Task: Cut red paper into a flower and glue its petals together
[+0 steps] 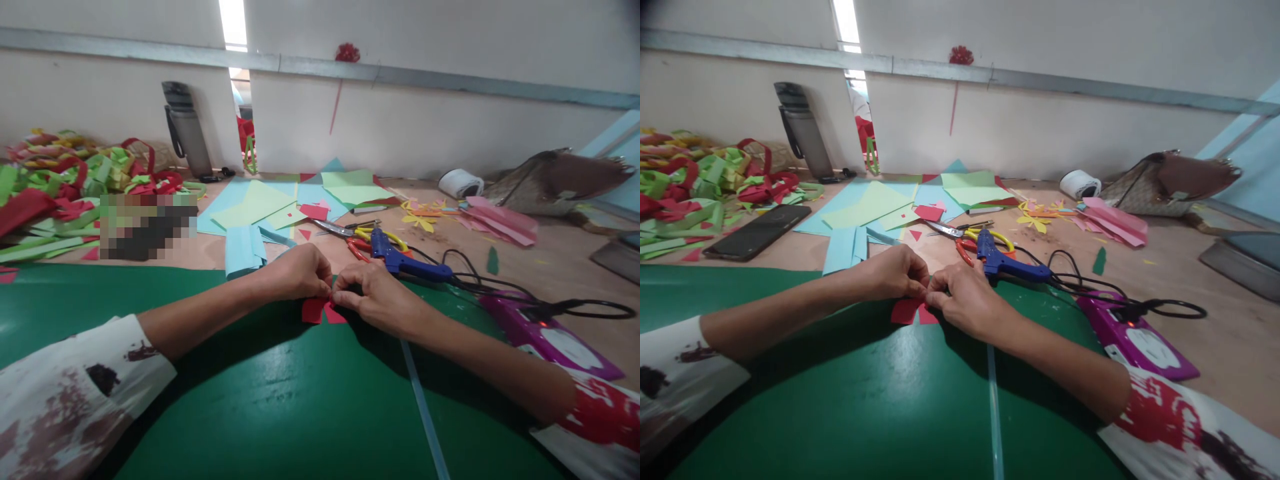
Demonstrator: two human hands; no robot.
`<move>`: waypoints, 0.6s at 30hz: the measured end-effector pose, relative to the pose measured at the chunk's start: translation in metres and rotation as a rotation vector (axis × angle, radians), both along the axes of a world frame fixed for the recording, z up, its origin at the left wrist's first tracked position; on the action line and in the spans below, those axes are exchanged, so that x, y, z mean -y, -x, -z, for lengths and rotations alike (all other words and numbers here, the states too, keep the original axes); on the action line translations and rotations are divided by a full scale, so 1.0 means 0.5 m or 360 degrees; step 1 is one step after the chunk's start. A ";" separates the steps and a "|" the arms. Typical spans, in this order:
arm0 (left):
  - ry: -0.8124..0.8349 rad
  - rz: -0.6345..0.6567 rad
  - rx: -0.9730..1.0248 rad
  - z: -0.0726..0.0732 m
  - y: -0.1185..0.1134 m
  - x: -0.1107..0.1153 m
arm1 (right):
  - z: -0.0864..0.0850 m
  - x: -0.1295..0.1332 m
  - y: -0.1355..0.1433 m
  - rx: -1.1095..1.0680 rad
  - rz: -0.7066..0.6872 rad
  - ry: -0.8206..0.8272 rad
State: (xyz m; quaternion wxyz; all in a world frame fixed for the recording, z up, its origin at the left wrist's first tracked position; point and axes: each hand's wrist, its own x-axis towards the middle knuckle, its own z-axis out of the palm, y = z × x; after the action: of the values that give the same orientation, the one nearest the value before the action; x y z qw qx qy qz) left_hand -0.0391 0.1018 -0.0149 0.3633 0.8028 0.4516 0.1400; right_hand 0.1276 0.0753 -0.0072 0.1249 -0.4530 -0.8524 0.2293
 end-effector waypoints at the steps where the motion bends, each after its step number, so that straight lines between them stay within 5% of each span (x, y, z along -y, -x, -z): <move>1: 0.0004 -0.0001 -0.0002 -0.001 0.000 0.000 | -0.001 0.001 0.002 0.0015 0.0013 -0.0019; 9: -0.0057 -0.0012 0.0074 -0.012 0.012 0.025 | -0.006 0.007 0.006 0.0127 0.0055 -0.0070; 18: -0.0708 0.0126 -0.0027 0.016 0.048 0.126 | -0.004 0.008 0.006 0.0141 0.0082 -0.0071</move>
State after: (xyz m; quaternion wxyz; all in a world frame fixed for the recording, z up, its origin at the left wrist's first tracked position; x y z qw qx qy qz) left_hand -0.0631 0.0389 -0.0231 0.1787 0.8814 0.3807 0.2151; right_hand 0.1246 0.0712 -0.0053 0.1031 -0.4815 -0.8501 0.1866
